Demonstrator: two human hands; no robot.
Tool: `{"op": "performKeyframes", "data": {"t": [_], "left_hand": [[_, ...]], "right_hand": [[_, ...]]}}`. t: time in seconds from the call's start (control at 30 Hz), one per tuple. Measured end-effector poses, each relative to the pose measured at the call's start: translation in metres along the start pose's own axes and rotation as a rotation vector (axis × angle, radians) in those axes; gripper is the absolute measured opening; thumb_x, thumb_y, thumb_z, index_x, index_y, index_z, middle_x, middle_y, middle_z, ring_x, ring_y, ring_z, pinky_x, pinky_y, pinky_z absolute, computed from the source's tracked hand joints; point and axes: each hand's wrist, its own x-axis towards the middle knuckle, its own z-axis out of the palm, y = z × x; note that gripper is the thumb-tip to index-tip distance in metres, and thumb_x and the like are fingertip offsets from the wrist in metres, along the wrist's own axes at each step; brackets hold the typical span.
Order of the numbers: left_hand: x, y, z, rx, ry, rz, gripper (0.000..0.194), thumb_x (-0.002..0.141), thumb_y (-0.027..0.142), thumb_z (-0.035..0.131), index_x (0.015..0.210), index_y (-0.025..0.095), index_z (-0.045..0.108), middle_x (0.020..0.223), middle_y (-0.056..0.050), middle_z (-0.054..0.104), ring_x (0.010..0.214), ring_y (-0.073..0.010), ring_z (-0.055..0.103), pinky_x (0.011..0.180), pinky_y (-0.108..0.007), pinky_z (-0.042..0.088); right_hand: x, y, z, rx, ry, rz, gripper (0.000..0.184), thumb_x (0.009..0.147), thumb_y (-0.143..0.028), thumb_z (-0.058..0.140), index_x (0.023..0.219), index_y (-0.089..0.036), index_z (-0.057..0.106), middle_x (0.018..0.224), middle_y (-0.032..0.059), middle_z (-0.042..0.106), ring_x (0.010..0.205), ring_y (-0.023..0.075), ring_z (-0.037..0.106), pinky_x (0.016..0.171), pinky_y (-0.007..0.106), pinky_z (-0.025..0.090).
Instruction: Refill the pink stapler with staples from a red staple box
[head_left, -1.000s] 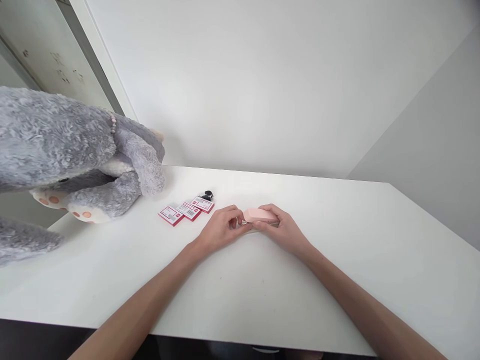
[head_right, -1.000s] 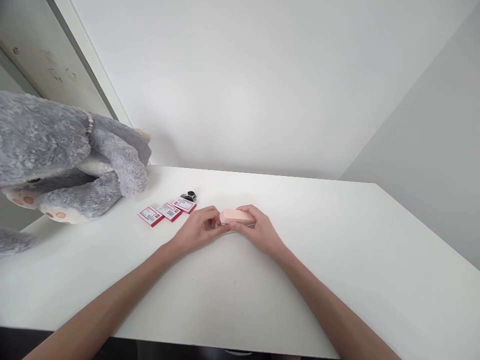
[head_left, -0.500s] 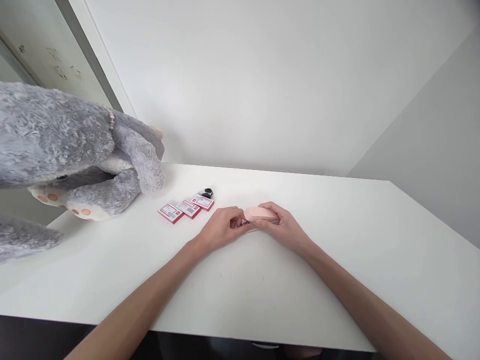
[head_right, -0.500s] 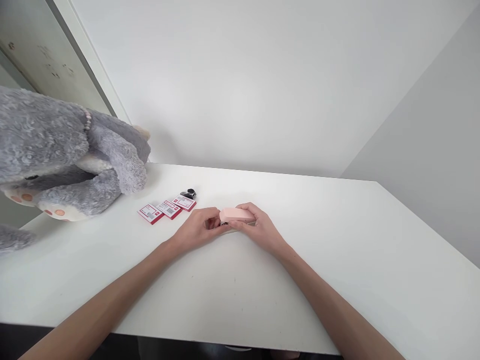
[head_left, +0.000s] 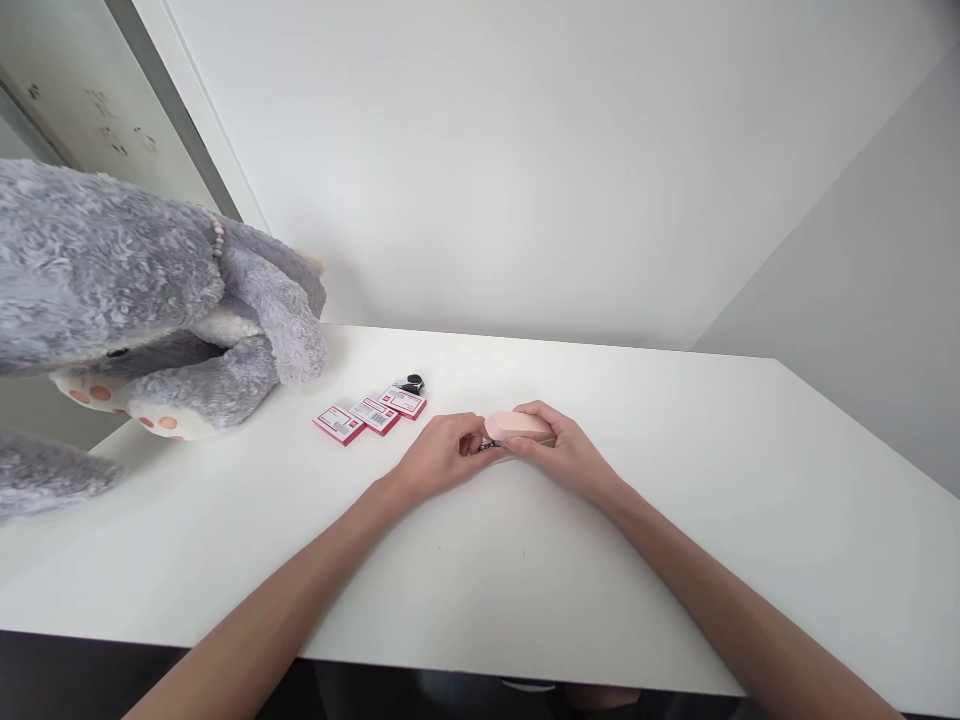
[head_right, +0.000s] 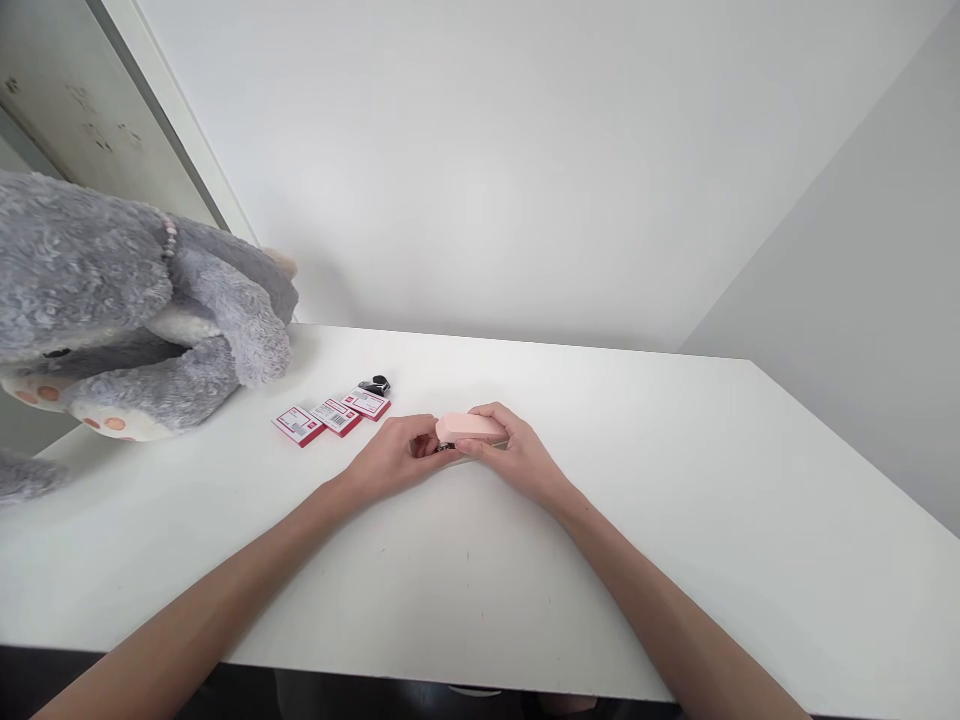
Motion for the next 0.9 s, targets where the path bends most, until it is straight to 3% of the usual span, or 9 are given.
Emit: {"op": "performKeyframes", "data": {"t": [0.3, 0.53, 0.77, 0.9], "left_hand": [[-0.0005, -0.0001, 0.0, 0.008, -0.004, -0.006, 0.05, 0.092, 0.058, 0.071, 0.067, 0.02, 0.049, 0.063, 0.005, 0.044, 0.057, -0.0112, 0.038, 0.054, -0.028, 0.027], [0.0003, -0.0036, 0.0017, 0.049, -0.013, 0.008, 0.039, 0.092, 0.059, 0.071, 0.082, 0.021, 0.075, 0.063, 0.004, 0.046, 0.059, -0.0128, 0.042, 0.056, -0.028, 0.028], [0.0001, 0.0011, 0.0006, 0.056, -0.047, -0.008, 0.033, 0.093, 0.053, 0.07, 0.092, 0.022, 0.079, 0.059, 0.006, 0.042, 0.056, -0.0122, 0.039, 0.056, -0.029, 0.028], [0.0002, 0.002, 0.0001, 0.042, -0.051, -0.014, 0.036, 0.094, 0.055, 0.068, 0.101, 0.023, 0.082, 0.058, 0.006, 0.042, 0.055, -0.0128, 0.039, 0.055, -0.029, 0.028]], "right_hand": [[0.0001, -0.001, 0.0001, 0.017, -0.005, 0.013, 0.041, 0.088, -0.062, 0.075, 0.114, -0.031, 0.069, 0.116, 0.002, 0.073, 0.102, 0.0261, 0.067, 0.087, 0.04, 0.055], [-0.0014, -0.0044, 0.0007, 0.082, -0.014, 0.0, 0.038, 0.092, -0.061, 0.071, 0.115, -0.031, 0.068, 0.115, 0.0019, 0.071, 0.101, 0.0243, 0.066, 0.088, 0.038, 0.055], [-0.0028, -0.0065, 0.0003, 0.19, -0.05, 0.008, 0.037, 0.095, -0.061, 0.07, 0.116, -0.031, 0.065, 0.117, 0.0019, 0.067, 0.105, 0.0222, 0.064, 0.091, 0.035, 0.052], [0.0002, -0.0031, -0.0011, 0.266, -0.02, 0.006, 0.04, 0.093, -0.064, 0.071, 0.114, -0.03, 0.066, 0.115, 0.0031, 0.068, 0.098, 0.0211, 0.063, 0.088, 0.036, 0.053]]}}
